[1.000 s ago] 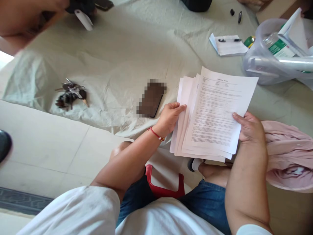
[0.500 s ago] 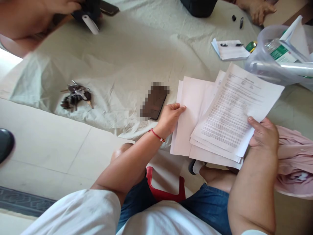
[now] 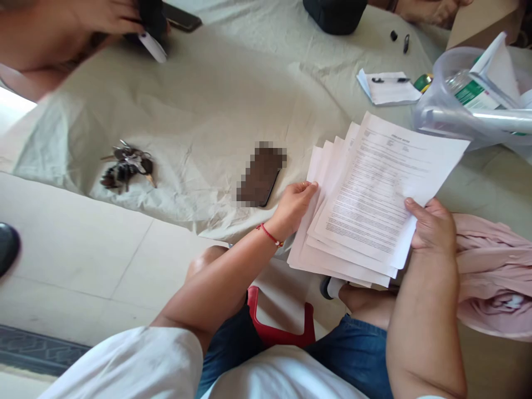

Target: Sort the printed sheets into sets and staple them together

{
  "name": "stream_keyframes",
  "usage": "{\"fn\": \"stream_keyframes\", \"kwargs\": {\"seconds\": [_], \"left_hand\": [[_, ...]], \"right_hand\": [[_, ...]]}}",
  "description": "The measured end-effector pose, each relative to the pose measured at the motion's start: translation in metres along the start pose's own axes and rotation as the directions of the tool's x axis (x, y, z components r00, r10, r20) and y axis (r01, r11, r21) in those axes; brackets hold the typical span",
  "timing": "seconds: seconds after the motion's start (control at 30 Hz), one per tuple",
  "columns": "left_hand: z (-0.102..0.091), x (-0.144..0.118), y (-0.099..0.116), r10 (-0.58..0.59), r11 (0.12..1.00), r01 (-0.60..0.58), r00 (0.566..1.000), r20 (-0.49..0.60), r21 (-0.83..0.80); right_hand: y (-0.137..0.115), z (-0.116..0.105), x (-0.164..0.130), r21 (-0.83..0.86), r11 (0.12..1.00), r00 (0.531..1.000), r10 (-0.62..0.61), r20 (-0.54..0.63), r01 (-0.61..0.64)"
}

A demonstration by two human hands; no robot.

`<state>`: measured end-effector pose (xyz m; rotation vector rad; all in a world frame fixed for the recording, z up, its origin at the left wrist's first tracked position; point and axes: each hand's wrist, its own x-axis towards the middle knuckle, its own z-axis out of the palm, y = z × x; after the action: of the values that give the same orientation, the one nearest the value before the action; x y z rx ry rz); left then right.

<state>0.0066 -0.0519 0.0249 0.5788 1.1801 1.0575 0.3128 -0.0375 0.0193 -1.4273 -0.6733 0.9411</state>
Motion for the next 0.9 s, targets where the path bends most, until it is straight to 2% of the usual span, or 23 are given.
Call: {"fn": "stream_keyframes", "kwargs": {"seconds": [0.1,0.23,0.4,0.5,0.67,0.77,0.9], "left_hand": [[0.000,0.000,-0.002,0.047,0.999,-0.047,0.998,0.049,0.011],[0.002,0.001,-0.004,0.122,0.992,-0.123,0.990,0.068,0.012],[0.004,0.004,-0.007,0.030,0.995,-0.031,0.999,-0.009,-0.095],[0.003,0.005,-0.008,0.016,0.993,-0.020,0.999,-0.036,-0.113],[-0.001,0.004,-0.009,0.007,0.995,-0.007,1.000,-0.001,-0.100],[0.000,0.004,-0.010,0.012,0.992,-0.010,1.000,0.016,-0.129],[0.001,0.002,-0.009,0.044,0.981,-0.029,0.996,0.072,-0.190]], "right_hand": [[0.001,0.001,-0.001,0.009,1.000,1.000,-0.005,-0.014,0.005],[0.003,0.004,-0.004,-0.007,1.000,0.999,-0.010,0.041,0.010],[0.003,0.002,-0.005,-0.031,0.999,0.998,-0.032,0.062,0.034],[-0.003,-0.004,-0.006,-0.069,0.997,0.998,-0.020,0.064,0.024],[-0.012,-0.006,-0.015,-0.165,0.983,0.982,0.108,0.153,-0.082],[-0.011,-0.003,-0.017,-0.196,0.977,0.978,0.116,0.174,-0.080],[-0.007,0.000,-0.019,-0.178,0.981,0.985,0.098,0.141,-0.072]]}}
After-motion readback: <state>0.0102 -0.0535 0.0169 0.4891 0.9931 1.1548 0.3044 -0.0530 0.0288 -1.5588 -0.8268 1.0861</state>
